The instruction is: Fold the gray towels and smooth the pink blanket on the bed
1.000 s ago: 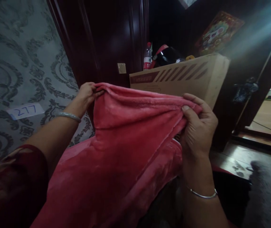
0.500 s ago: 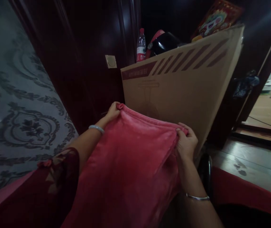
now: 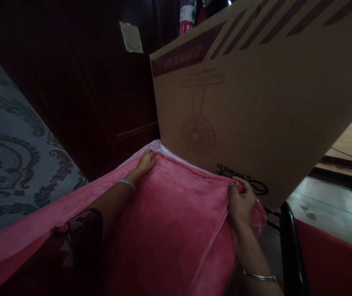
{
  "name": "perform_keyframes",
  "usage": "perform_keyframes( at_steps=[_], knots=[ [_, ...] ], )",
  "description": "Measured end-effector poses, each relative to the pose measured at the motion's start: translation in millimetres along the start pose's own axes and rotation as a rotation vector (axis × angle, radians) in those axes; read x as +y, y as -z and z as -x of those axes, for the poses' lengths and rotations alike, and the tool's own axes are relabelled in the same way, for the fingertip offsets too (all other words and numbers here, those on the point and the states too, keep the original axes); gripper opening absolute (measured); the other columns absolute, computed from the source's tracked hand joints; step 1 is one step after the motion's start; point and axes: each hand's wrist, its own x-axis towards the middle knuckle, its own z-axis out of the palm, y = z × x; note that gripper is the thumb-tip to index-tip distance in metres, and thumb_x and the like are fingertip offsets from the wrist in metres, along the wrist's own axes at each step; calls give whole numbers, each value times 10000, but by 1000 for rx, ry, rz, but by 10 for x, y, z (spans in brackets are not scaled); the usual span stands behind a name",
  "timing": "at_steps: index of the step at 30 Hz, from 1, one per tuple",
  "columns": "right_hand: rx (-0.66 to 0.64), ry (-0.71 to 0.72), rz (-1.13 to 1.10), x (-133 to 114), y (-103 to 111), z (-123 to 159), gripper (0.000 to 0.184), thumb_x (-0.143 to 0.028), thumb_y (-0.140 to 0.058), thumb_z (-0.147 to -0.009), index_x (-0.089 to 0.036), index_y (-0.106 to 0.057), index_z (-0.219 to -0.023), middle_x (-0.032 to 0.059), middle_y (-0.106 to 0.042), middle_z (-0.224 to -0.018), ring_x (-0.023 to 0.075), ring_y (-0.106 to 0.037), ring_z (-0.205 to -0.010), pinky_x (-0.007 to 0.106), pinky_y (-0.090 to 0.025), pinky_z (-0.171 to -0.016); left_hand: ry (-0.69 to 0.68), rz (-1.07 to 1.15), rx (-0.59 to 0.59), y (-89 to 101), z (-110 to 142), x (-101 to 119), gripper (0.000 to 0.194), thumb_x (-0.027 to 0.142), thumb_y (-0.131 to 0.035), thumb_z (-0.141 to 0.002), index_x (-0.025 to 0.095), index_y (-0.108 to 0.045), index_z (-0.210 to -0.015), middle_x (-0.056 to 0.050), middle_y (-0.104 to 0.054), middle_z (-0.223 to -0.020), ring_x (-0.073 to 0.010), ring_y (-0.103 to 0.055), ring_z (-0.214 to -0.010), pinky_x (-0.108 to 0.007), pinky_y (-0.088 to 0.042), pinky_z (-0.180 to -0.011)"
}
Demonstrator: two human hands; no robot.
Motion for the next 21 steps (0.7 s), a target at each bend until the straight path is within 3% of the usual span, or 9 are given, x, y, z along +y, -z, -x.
perform_keyframes(
  at_steps=[3,6,10,15,21],
  knots=[
    [-32,3,45,-4,14,-10,379,-414,-591,-664,-210,-696,-966,21,-652,-830,180,-546,-693,308,-460,-644,166,-117,-42,74,102,-133,300,257,-512,-896,120,-689,-1096,-207,-625,-1266,-314,-579,-1212,-411,-438,-1038],
    [-44,16,70,-40,21,1,386,-398,-579,-671,-204,-689,-986,10,-626,-790,168,-511,-654,300,-442,-620,277,-201,-101,142,179,-185,327,373,-541,-901,109,-710,-996,-226,-687,-1142,-345,-636,-1113,-403,-488,-923],
    [14,83,23,-87,24,18,348,-378,-563,-676,-184,-679,-940,42,-654,-874,195,-572,-786,337,-478,-760,275,-256,-78,197,207,-116,321,320,-450,-946,144,-691,-1065,-198,-690,-1176,-322,-632,-1128,-373,-476,-890],
    [81,114,-18,-56,20,0,309,-373,-556,-714,-183,-660,-934,60,-666,-958,212,-605,-916,378,-462,-906,250,-305,74,207,127,-87,443,310,-260,-997,176,-635,-1191,-193,-671,-1220,-330,-624,-1131,-412,-453,-898],
    [7,84,3,-7,5,-40,302,-373,-565,-712,-191,-648,-939,45,-657,-924,199,-594,-859,355,-468,-855,332,-292,-49,33,80,-253,426,332,-338,-975,129,-647,-1186,-227,-659,-1231,-338,-603,-1182,-415,-449,-945]
  ],
)
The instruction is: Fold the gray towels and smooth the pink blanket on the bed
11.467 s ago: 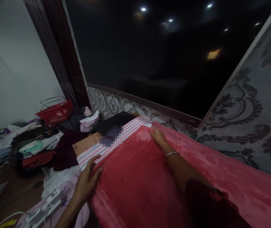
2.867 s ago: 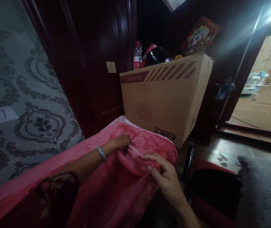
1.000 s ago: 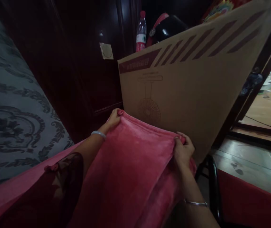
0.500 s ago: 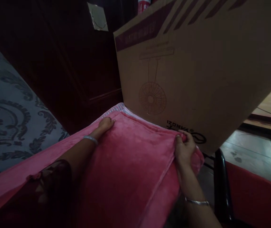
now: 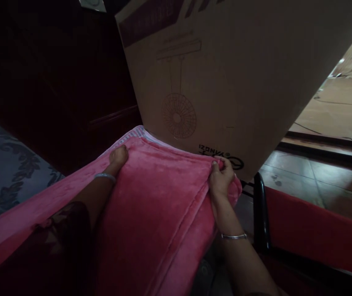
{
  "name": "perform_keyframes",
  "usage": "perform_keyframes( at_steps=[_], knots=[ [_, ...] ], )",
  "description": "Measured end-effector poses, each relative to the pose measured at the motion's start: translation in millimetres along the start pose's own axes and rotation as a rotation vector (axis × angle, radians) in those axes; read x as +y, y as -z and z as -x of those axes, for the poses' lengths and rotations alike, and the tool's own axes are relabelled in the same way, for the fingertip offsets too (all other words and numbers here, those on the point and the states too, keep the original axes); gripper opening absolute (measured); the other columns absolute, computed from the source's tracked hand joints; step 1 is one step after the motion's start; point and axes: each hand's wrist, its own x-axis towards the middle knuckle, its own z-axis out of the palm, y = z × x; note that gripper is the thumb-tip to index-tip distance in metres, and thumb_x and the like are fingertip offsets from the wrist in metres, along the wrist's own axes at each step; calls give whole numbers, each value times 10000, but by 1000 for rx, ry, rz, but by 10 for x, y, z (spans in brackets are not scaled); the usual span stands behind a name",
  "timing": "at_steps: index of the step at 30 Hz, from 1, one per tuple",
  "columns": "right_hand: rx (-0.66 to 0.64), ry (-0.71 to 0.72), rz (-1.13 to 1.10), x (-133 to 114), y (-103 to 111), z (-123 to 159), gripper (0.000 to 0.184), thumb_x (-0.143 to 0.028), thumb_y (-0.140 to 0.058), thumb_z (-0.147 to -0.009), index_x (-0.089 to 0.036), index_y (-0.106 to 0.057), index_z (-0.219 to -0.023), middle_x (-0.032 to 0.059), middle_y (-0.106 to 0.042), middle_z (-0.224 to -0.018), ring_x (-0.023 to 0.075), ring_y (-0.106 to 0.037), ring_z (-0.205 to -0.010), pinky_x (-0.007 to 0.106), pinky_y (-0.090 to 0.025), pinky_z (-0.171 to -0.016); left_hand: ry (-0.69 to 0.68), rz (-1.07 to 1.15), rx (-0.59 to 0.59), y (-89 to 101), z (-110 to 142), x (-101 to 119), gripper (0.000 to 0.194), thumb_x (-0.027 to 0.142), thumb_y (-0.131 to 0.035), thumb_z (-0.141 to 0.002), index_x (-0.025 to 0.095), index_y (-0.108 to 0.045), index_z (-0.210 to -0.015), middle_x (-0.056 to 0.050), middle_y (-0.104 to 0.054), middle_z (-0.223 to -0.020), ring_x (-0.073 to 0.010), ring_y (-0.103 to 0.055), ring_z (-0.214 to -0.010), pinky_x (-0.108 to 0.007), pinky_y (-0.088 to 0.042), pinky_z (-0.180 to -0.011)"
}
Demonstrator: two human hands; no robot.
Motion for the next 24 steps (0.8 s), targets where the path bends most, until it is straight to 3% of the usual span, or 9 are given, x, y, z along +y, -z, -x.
perform_keyframes(
  at_steps=[5,10,13,15,19,24],
  knots=[
    [-16,-67,5,1,-9,10,354,-392,-571,-699,-187,-667,-971,21,-644,-865,168,-545,-725,298,-450,-691,50,52,-85,115,-220,17,557,469,-322,-981,78,-700,-1101,-251,-659,-1229,-353,-617,-1173,-399,-488,-906],
    [-52,-82,8,37,-11,29,370,-404,-579,-712,-190,-675,-997,2,-625,-819,148,-505,-662,267,-410,-620,-23,160,-133,117,-426,254,425,466,-541,-913,114,-712,-1080,-143,-744,-1018,-242,-701,-948,-276,-511,-796],
    [-57,-60,20,56,-5,38,363,-399,-571,-743,-190,-674,-1022,-1,-615,-806,150,-515,-676,274,-424,-650,-32,185,-114,44,-466,422,411,417,-640,-858,110,-679,-1129,-152,-735,-1049,-244,-699,-934,-282,-512,-792],
    [-26,-45,6,56,-1,39,351,-393,-570,-749,-189,-674,-1015,11,-625,-841,159,-534,-716,290,-439,-693,-29,181,-61,12,-467,498,379,361,-605,-882,112,-648,-1165,-183,-706,-1145,-275,-674,-1041,-313,-504,-849],
    [29,-13,-28,36,-2,29,318,-380,-570,-732,-184,-676,-959,36,-645,-907,181,-562,-805,325,-447,-773,-38,178,83,-64,-434,544,388,296,-363,-986,159,-521,-1313,-176,-613,-1334,-279,-574,-1236,-359,-452,-970],
    [22,-1,0,65,-13,8,324,-383,-557,-733,-184,-665,-965,38,-648,-899,180,-563,-801,326,-445,-776,-58,155,8,-231,-402,518,341,301,-432,-961,156,-565,-1239,-179,-666,-1236,-299,-623,-1153,-378,-469,-926]
  ],
)
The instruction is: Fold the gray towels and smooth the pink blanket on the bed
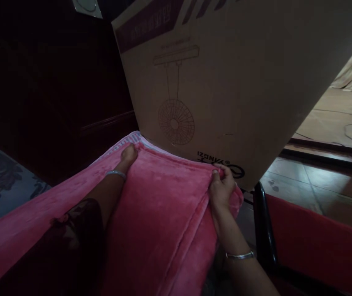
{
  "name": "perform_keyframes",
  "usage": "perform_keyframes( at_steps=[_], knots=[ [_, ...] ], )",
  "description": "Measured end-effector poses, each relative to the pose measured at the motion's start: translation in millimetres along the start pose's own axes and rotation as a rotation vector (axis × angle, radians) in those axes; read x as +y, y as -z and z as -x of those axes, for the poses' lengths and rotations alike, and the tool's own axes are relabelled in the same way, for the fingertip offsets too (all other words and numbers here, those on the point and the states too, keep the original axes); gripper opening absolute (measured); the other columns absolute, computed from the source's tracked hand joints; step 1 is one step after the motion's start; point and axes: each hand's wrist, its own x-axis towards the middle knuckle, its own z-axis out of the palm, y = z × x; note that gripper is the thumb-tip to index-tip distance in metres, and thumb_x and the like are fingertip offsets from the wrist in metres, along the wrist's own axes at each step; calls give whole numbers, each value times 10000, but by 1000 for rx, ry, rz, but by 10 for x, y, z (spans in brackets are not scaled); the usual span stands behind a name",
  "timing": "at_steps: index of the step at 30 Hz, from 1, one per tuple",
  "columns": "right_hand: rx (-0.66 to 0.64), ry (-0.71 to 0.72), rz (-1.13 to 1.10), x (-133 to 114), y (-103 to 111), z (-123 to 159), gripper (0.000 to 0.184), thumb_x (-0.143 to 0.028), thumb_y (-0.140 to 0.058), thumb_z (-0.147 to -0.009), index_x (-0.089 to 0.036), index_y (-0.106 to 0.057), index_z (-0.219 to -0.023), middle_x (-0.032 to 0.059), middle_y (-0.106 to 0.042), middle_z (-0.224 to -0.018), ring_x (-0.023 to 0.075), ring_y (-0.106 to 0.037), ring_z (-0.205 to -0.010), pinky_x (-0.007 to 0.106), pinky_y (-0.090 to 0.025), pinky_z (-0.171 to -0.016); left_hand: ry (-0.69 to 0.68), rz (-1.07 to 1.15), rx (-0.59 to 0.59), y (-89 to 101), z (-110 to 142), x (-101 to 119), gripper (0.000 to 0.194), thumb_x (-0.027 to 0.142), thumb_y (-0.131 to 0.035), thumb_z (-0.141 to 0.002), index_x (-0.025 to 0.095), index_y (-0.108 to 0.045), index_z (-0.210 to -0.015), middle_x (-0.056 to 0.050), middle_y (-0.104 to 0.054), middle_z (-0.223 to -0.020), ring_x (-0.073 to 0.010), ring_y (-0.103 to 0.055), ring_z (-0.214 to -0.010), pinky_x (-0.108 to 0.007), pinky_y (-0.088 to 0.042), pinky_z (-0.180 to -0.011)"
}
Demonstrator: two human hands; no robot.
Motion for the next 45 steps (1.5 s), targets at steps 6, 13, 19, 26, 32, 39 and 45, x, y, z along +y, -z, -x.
perform_keyframes(
  at_steps=[6,13,19,26,32,39,45],
  knots=[
    [-34,-22,56,47,-28,-26,317,-364,-524,-738,-194,-660,-969,17,-633,-839,178,-549,-747,309,-443,-730,-59,-36,-24,195,168,65,421,320,-535,-916,126,-539,-1290,-190,-572,-1359,-295,-527,-1267,-358,-437,-990],
    [-12,-55,44,0,-58,-43,351,-380,-511,-699,-186,-661,-950,16,-630,-817,167,-512,-695,280,-423,-673,-585,66,-164,384,1674,580,153,271,-519,-868,178,-621,-935,-73,-642,-975,-194,-593,-897,-309,-479,-832],
    [-52,-102,137,-48,-58,-39,365,-426,-573,-690,-169,-660,-934,-7,-573,-696,162,-433,-611,283,-384,-613,-700,-39,-340,281,2830,990,263,322,-562,-859,143,-633,-1039,-131,-649,-1070,-255,-615,-1002,-365,-492,-910],
    [-21,-44,97,-47,-79,-10,304,-354,-491,-689,-186,-635,-899,29,-641,-808,187,-532,-734,297,-440,-737,-556,23,-323,150,2888,1022,334,151,-372,-918,154,-631,-1129,-133,-657,-1153,-229,-614,-1032,-352,-481,-940],
    [36,-70,88,-49,-79,-23,281,-320,-455,-699,-177,-627,-869,45,-639,-821,195,-552,-769,319,-451,-796,-655,41,-379,142,2942,1040,276,176,-455,-893,122,-641,-1089,-149,-644,-1134,-249,-579,-1085,-374,-465,-989],
    [-14,-94,153,-35,-33,-33,261,-221,-452,-743,-148,-636,-914,66,-640,-899,199,-552,-839,339,-433,-872,-709,136,-340,804,3584,282,321,266,-518,-912,183,-625,-1203,-112,-654,-1187,-234,-592,-1104,-392,-475,-1009],
    [-19,-70,170,19,-30,-42,247,-146,-439,-760,-144,-637,-908,44,-624,-864,186,-559,-841,326,-444,-867,-385,-167,-46,1310,4935,-1080,486,326,-469,-937,265,-523,-1417,-78,-553,-1445,-280,-556,-1279,-484,-460,-1075]
  ],
)
